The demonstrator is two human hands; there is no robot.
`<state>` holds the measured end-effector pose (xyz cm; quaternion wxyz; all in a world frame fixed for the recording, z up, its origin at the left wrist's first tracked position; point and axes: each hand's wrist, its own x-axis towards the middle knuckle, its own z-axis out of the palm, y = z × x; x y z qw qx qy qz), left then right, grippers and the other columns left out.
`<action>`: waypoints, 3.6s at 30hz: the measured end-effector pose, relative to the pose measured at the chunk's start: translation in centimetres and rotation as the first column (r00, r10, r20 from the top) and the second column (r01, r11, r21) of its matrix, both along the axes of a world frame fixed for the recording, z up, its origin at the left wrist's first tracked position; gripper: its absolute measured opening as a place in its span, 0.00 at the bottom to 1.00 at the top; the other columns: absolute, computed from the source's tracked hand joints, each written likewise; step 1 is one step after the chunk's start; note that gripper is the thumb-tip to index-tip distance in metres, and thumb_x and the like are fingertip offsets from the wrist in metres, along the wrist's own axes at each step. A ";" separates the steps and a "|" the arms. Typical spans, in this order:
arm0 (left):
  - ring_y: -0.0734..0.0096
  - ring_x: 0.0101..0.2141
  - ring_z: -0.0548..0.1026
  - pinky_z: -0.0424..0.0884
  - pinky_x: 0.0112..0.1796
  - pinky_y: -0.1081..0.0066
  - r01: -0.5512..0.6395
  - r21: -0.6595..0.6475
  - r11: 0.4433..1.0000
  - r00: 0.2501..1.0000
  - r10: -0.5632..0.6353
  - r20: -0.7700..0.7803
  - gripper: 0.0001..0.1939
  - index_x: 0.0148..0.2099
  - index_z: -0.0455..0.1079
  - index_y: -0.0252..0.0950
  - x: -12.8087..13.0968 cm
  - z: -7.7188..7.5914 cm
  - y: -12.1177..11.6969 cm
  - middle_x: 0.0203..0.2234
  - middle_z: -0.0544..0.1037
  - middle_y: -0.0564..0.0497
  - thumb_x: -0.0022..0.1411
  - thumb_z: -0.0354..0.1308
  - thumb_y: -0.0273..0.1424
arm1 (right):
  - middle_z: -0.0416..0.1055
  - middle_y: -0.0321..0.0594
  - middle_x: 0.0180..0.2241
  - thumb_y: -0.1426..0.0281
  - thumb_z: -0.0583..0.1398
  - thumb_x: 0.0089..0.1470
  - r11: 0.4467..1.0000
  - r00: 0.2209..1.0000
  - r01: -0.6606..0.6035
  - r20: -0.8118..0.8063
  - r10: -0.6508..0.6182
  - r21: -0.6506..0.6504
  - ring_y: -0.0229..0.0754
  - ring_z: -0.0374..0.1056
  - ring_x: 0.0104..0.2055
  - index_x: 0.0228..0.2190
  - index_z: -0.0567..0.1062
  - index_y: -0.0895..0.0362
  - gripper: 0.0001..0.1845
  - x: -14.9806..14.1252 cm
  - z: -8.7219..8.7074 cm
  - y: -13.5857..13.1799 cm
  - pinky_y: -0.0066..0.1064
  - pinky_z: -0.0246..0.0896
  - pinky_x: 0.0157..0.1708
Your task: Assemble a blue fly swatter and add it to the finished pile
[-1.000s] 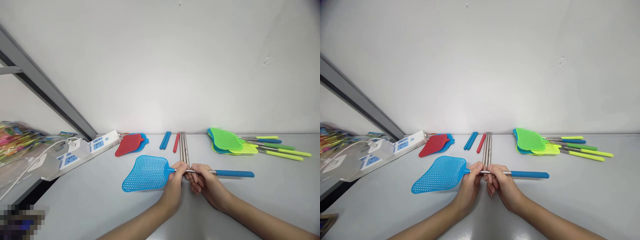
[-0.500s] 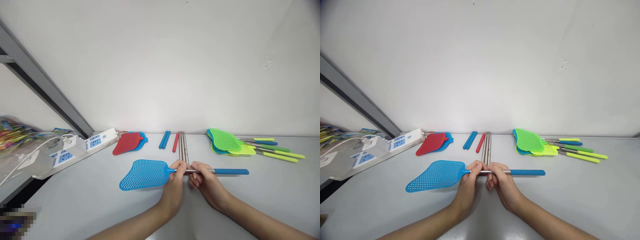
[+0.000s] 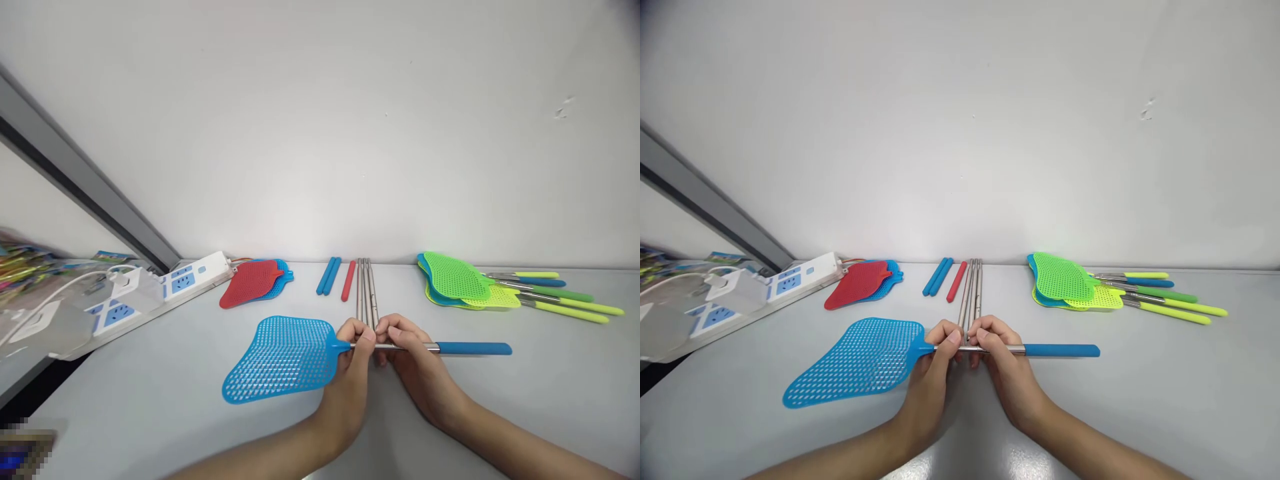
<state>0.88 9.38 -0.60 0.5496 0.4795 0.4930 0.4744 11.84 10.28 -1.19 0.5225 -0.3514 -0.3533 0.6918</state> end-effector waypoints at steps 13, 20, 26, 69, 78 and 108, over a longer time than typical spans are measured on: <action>0.74 0.27 0.60 0.56 0.30 0.76 0.007 -0.009 1.000 1.000 -0.007 -0.018 0.12 0.25 0.56 0.36 0.0 0.4 0.3 0.21 0.60 0.56 0.58 0.42 0.35 | 0.64 0.38 0.26 0.69 0.52 0.48 0.999 0.999 -0.038 0.021 0.038 0.011 0.38 0.58 0.30 0.27 0.70 0.57 0.08 0.2 0.2 0.0 0.30 0.51 0.31; 0.75 0.25 0.60 0.56 0.28 0.76 0.033 -0.019 0.999 0.999 -0.032 0.017 0.13 0.23 0.54 0.36 0.1 0.5 0.4 0.19 0.59 0.56 0.59 0.41 0.34 | 0.64 0.39 0.25 0.70 0.50 0.50 0.996 0.997 -0.082 -0.003 0.082 0.023 0.37 0.58 0.28 0.27 0.69 0.58 0.09 0.2 0.2 0.2 0.29 0.51 0.31; 0.77 0.23 0.60 0.56 0.27 0.77 0.037 -0.032 0.999 0.995 -0.034 0.094 0.14 0.21 0.53 0.36 0.2 0.8 0.5 0.17 0.58 0.57 0.58 0.42 0.32 | 0.63 0.38 0.25 0.68 0.50 0.51 0.995 0.996 -0.075 0.047 0.072 0.068 0.37 0.58 0.29 0.28 0.68 0.58 0.09 0.2 -0.2 0.1 0.30 0.51 0.31; 0.76 0.18 0.63 0.56 0.23 0.74 0.439 -0.061 0.896 0.871 -0.408 0.272 0.21 0.14 0.61 0.32 -0.7 -1.3 2.8 0.13 0.64 0.51 0.54 0.43 0.35 | 0.61 0.37 0.16 0.61 0.52 0.50 0.971 0.959 -0.238 0.156 0.236 -0.002 0.30 0.50 0.17 0.15 0.67 0.61 0.20 0.7 0.0 0.4 0.25 0.41 0.17; 0.75 0.19 0.66 0.55 0.23 0.74 0.520 -0.054 0.852 0.823 -0.484 0.297 0.28 0.13 0.60 0.32 -0.6 -0.6 2.7 0.17 0.68 0.49 0.53 0.43 0.48 | 0.65 0.40 0.18 0.62 0.52 0.49 0.974 0.958 -0.222 0.181 0.224 -0.033 0.32 0.49 0.17 0.14 0.67 0.60 0.20 0.9 0.3 0.2 0.27 0.41 0.17; 0.76 0.20 0.63 0.56 0.24 0.74 0.508 -0.053 0.860 0.850 -0.491 0.188 0.26 0.15 0.63 0.33 -0.8 -0.8 2.8 0.16 0.68 0.50 0.56 0.42 0.43 | 0.66 0.40 0.16 0.63 0.52 0.49 0.976 0.966 -0.215 0.136 0.219 -0.041 0.32 0.53 0.17 0.11 0.63 0.60 0.21 1.0 0.3 0.3 0.26 0.42 0.17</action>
